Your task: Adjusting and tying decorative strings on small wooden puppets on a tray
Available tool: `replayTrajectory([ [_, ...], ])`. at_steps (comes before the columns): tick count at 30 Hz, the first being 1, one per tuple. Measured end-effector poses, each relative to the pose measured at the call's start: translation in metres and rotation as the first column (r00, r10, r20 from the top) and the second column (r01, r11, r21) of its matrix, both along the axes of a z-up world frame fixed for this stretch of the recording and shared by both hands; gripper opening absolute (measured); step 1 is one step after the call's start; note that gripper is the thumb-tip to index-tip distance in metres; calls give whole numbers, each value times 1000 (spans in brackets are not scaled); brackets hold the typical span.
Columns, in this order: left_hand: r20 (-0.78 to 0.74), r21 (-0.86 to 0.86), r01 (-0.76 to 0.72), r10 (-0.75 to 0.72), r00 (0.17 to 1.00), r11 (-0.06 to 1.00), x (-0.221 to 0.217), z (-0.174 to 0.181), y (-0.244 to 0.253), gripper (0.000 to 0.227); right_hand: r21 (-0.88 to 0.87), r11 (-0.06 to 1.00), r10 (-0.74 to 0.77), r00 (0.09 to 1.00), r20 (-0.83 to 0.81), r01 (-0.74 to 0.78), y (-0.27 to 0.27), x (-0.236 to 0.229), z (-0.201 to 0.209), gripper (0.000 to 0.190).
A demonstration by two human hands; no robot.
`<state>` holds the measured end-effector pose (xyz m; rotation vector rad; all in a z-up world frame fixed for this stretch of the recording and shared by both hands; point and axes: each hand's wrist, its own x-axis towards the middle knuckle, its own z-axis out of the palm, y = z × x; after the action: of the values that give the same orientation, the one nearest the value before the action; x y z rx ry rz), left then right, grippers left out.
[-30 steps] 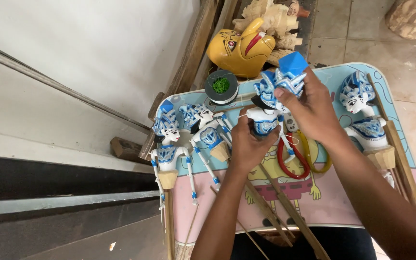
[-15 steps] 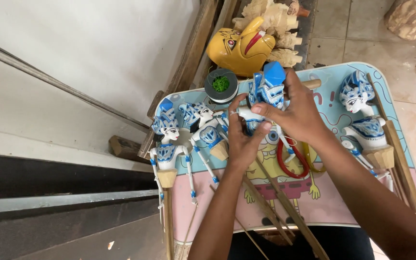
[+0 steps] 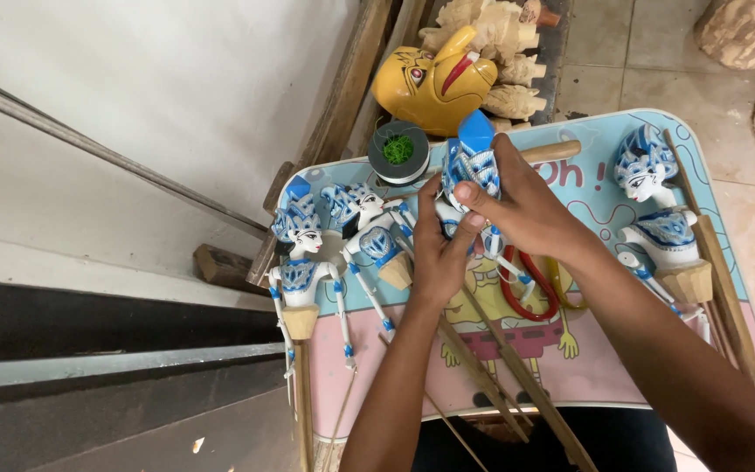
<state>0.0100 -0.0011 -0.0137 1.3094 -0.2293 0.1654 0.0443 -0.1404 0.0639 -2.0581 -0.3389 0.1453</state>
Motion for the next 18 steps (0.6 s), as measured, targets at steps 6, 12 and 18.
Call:
replayTrajectory([
  [6,-54,-105,-26,20,998,994,1,4,-2,58,213,976,15,995,101,-36,-10,-10,-5,65],
  [12,-70,-117,-35,27,997,993,3,-7,-5,58,90,996,-61,915,398,27,-25,-17,-27,22],
  [18,-78,-138,-53,43,996,989,2,-3,-6,54,-304,951,97,986,137,-52,-17,-46,11,13],
])
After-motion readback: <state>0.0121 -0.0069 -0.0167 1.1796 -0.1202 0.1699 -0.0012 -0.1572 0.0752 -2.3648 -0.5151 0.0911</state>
